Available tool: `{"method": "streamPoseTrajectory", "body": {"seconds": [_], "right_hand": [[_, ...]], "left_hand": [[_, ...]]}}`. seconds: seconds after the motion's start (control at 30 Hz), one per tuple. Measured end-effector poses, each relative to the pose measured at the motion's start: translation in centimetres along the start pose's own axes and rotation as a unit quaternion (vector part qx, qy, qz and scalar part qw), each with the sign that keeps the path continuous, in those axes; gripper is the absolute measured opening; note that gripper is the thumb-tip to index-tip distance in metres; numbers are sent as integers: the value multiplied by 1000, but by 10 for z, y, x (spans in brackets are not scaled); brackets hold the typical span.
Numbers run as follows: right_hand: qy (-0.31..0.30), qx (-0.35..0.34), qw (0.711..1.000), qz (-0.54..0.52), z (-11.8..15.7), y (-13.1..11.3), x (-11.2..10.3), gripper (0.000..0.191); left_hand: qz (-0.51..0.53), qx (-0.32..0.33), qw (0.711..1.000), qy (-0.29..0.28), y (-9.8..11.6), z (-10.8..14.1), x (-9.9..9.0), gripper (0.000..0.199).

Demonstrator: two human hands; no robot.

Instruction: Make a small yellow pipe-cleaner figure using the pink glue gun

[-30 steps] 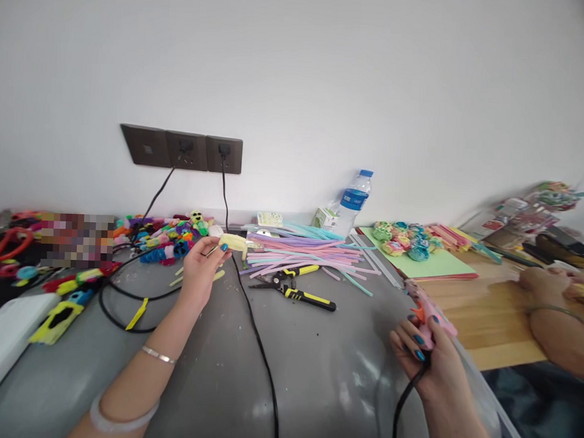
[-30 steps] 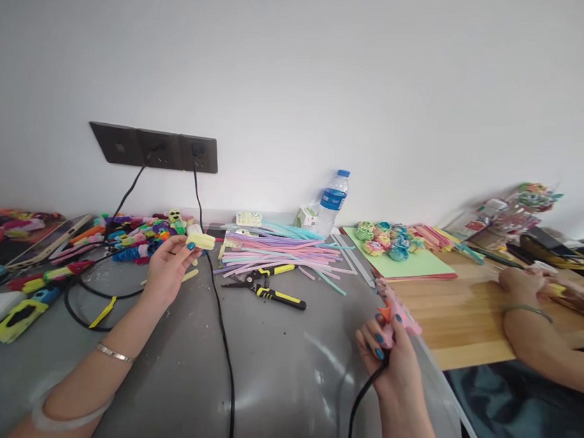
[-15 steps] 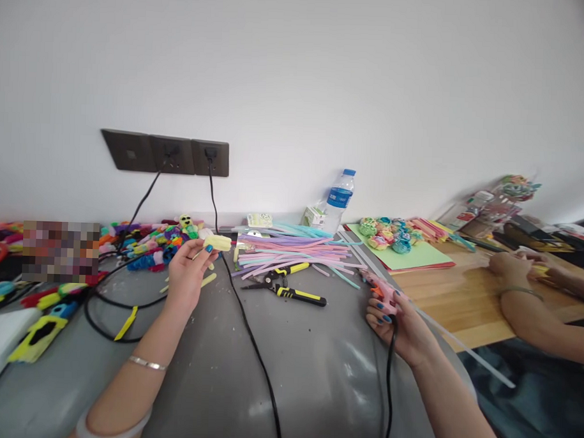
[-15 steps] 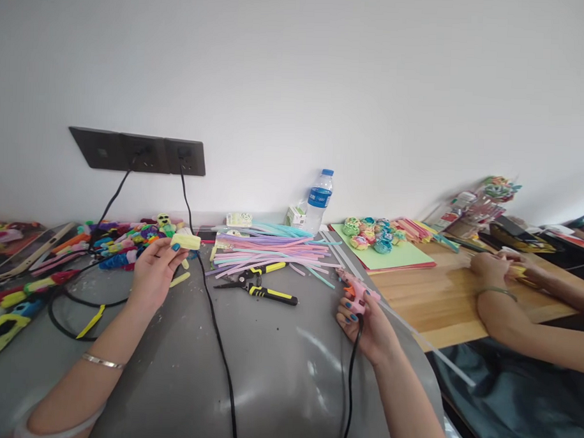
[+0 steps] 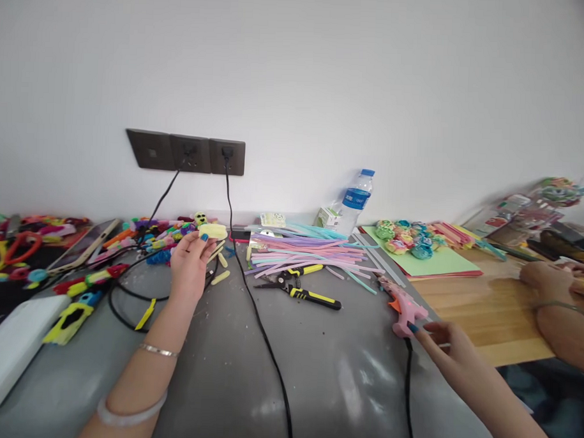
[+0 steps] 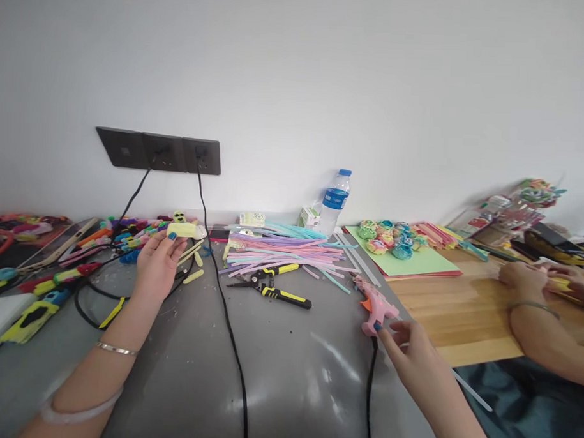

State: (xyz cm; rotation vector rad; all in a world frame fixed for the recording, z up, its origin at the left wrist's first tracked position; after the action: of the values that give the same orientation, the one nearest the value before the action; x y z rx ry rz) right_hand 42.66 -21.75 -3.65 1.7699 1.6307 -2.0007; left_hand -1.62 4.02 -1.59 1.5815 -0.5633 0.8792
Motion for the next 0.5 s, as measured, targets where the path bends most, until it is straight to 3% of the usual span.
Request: {"method": "streamPoseTrajectory", "body": {"seconds": [0.07, 0.17, 0.3, 0.4, 0.5], "right_hand": [[-24, -54, 997, 43, 4, -39, 11, 32], [-90, -194, 977, -1, 21, -125, 42, 22], [-257, -384, 886, -44, 53, -231, 108, 15], [-275, -511, 813, -48, 66, -278, 158, 20], [-238, -604, 761, 8, 69, -300, 201, 15]], "left_hand": [[1, 2, 1000, 4, 0, -2, -1, 32], [4, 4, 1000, 9, 0, -3, -2, 33], [13, 1, 1000, 16, 0, -3, -3, 37], [8, -5, 1000, 11, -1, -5, -4, 37], [3, -11, 1000, 2, -1, -6, -4, 38]]}}
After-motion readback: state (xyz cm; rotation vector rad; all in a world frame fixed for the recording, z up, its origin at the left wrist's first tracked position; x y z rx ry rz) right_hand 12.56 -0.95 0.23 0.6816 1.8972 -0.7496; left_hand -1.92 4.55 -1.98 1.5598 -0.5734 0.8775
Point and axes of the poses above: each hand's wrist, its own z-axis away from the middle knuckle, its own x-axis out of the palm, y = z × x, the point moved 4 cm from there along -z, towards the middle knuckle, and after that the axes turned 14 degrees about z, right-handed, at the moved point
